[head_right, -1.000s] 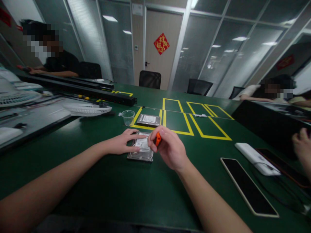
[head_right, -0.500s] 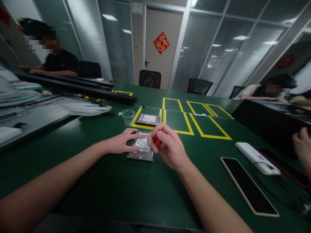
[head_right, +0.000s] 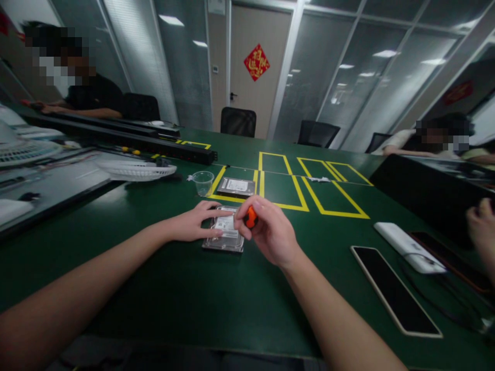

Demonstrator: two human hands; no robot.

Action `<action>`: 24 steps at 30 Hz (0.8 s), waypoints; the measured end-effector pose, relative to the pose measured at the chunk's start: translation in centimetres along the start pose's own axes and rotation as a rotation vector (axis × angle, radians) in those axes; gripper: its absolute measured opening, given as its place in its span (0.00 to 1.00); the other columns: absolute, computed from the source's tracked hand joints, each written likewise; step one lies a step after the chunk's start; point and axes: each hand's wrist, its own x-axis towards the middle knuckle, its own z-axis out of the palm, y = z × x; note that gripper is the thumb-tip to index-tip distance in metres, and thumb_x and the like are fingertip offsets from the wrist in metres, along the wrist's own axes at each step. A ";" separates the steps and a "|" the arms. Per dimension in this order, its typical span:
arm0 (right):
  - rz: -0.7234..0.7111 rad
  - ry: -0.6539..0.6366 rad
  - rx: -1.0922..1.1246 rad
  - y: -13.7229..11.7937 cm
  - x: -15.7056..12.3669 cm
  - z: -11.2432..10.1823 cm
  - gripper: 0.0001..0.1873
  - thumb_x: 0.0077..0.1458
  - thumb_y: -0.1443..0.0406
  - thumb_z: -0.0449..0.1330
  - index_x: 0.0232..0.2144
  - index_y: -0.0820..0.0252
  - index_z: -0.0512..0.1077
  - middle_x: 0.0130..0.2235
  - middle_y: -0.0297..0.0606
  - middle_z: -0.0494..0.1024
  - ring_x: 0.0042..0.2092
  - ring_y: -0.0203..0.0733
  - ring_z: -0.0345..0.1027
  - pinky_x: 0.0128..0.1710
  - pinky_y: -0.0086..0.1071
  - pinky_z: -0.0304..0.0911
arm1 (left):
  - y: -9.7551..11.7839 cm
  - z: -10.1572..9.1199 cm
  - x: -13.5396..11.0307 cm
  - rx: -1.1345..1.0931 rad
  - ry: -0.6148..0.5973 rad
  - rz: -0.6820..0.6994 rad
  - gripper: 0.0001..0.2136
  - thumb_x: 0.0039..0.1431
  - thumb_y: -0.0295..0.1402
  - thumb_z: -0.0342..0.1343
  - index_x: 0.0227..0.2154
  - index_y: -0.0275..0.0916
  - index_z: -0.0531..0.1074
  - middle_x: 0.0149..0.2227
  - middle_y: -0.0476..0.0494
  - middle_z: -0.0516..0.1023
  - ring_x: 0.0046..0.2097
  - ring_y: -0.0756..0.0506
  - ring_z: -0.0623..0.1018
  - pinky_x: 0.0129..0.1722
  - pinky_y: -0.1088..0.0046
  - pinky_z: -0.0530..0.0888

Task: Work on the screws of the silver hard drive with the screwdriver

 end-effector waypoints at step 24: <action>-0.025 0.007 -0.006 0.1 0.0 0.0 0.12 0.68 0.62 0.55 0.33 0.59 0.73 0.30 0.38 0.76 0.28 0.38 0.66 0.30 0.34 0.58 | 0.0 0.0 0.0 0.005 -0.013 -0.003 0.33 0.63 0.62 0.54 0.69 0.64 0.58 0.71 0.42 0.54 0.71 0.27 0.55 0.67 0.43 0.59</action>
